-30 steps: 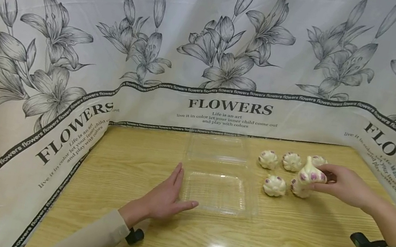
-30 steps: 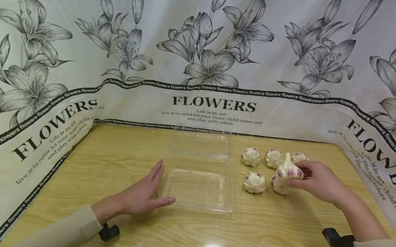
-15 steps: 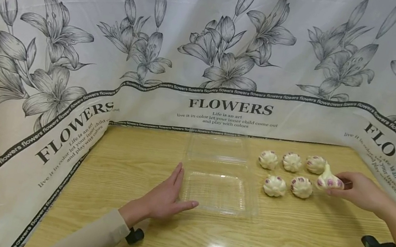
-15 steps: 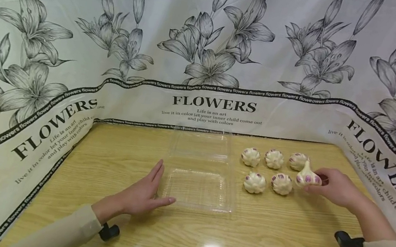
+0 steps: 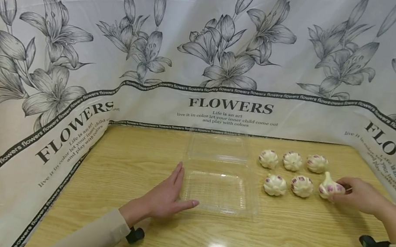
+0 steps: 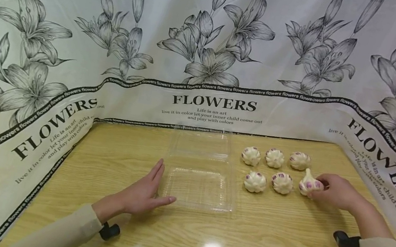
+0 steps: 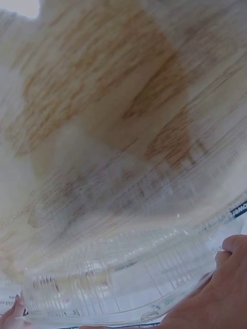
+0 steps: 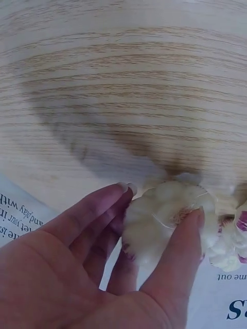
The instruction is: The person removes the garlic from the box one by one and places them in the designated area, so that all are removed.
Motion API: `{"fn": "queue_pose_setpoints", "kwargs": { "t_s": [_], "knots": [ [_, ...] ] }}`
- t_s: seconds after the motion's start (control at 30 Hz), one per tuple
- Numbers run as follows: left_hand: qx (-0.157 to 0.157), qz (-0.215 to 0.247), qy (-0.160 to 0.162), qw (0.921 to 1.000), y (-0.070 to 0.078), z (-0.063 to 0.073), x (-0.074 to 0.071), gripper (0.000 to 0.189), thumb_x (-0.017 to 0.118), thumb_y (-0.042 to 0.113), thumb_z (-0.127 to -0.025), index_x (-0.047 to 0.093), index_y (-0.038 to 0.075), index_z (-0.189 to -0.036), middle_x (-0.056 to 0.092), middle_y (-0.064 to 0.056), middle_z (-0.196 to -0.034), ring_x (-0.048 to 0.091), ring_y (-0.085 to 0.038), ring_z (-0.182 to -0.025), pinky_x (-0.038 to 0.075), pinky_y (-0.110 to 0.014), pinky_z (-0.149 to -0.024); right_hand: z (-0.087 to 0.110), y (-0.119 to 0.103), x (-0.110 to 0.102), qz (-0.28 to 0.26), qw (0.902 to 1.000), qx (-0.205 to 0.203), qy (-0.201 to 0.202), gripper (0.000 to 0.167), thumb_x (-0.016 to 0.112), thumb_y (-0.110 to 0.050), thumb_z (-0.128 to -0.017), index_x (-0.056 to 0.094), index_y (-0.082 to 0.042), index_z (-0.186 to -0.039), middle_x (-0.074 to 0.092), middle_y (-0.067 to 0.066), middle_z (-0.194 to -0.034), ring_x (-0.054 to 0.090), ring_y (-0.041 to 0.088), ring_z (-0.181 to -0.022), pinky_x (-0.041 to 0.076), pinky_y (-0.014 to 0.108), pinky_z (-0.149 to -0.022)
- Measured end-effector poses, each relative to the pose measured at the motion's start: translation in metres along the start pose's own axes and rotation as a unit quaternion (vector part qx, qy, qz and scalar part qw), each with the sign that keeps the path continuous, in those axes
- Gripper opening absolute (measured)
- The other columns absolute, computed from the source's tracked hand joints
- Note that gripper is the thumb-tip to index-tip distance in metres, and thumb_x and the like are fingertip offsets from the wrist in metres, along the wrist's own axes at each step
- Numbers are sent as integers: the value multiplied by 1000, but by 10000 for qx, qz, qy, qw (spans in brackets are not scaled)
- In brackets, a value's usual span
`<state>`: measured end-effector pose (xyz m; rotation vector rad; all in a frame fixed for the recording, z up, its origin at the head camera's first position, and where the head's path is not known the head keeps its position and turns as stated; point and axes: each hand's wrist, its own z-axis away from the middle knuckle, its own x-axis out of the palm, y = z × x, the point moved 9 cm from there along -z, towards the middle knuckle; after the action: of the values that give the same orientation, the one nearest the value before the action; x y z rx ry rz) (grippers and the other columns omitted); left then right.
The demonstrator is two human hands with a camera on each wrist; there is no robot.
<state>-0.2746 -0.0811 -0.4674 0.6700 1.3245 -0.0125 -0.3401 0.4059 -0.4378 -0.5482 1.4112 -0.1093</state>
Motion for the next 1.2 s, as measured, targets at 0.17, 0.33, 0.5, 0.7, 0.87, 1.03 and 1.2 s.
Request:
{"fn": "queue_pose_setpoints", "kwargs": {
  "t_s": [0.17, 0.33, 0.5, 0.7, 0.87, 1.03, 1.2],
  "knots": [
    [6, 25, 21, 10000, 0, 0, 0, 117, 41, 82, -92, -3, -2, -162, -16, -16, -169, 24, -38, -152, 32, -44, -121, -1, 0, 5, -228, 9996, -4, -189, 54, 75, -16, -92, 56, 23, -123, 66, 33, -112, 66, 44, -99, 57, 36, -72],
    [10, 5, 23, 10000, 0, -1, -1, 117, 41, 82, -92, -4, -2, -162, -19, -13, -168, 23, -38, -152, 31, -44, -122, -4, 1, 4, -270, 9995, 79, -126, 51, 71, -15, -93, 55, 24, -123, 67, 26, -105, 64, 39, -97, 53, 31, -69],
    [2, 32, 6, 10000, 0, -2, 0, 117, 42, 81, -93, -3, -2, -161, -19, -13, -168, 23, -37, -152, 30, -43, -122, -5, 1, 4, -257, 9995, 136, -94, 52, 69, -15, -96, 52, 25, -124, 65, 32, -107, 62, 47, -100, 56, 41, -74],
    [-10, 4, -4, 10000, -1, -2, 1, 117, 42, 81, -93, -3, -2, -162, -19, -13, -168, 23, -37, -152, 31, -43, -122, -2, 1, 8, -456, 9984, 270, -188, 61, 65, -17, -101, 38, 28, -133, 53, 46, -120, 58, 56, -106, 57, 51, -78],
    [-5, -9, 10, 10000, 0, -2, -1, 117, 42, 81, -93, -3, -2, -162, -19, -13, -168, 22, -37, -152, 30, -43, -122, -2, 3, 9, -567, 9978, 293, -182, 62, 63, -16, -102, 35, 27, -136, 48, 50, -123, 60, 54, -103, 59, 43, -73],
    [-3, 15, 7, 10000, -1, -2, 0, 117, 41, 82, -92, -3, -2, -162, -17, -15, -169, 24, -37, -152, 33, -44, -121, -1, 6, 10, -593, 9976, 305, -199, 62, 62, -15, -102, 34, 28, -136, 49, 50, -121, 63, 49, -99, 60, 40, -69],
    [-3, 55, 10, 10000, -1, -2, 0, 117, 41, 82, -92, -2, -1, -162, -15, -16, -170, 23, -36, -152, 32, -44, -121, 0, 8, 10, -609, 9974, 322, -217, 60, 62, -15, -102, 35, 28, -135, 53, 48, -116, 67, 41, -92, 59, 40, -68]
  ]
}}
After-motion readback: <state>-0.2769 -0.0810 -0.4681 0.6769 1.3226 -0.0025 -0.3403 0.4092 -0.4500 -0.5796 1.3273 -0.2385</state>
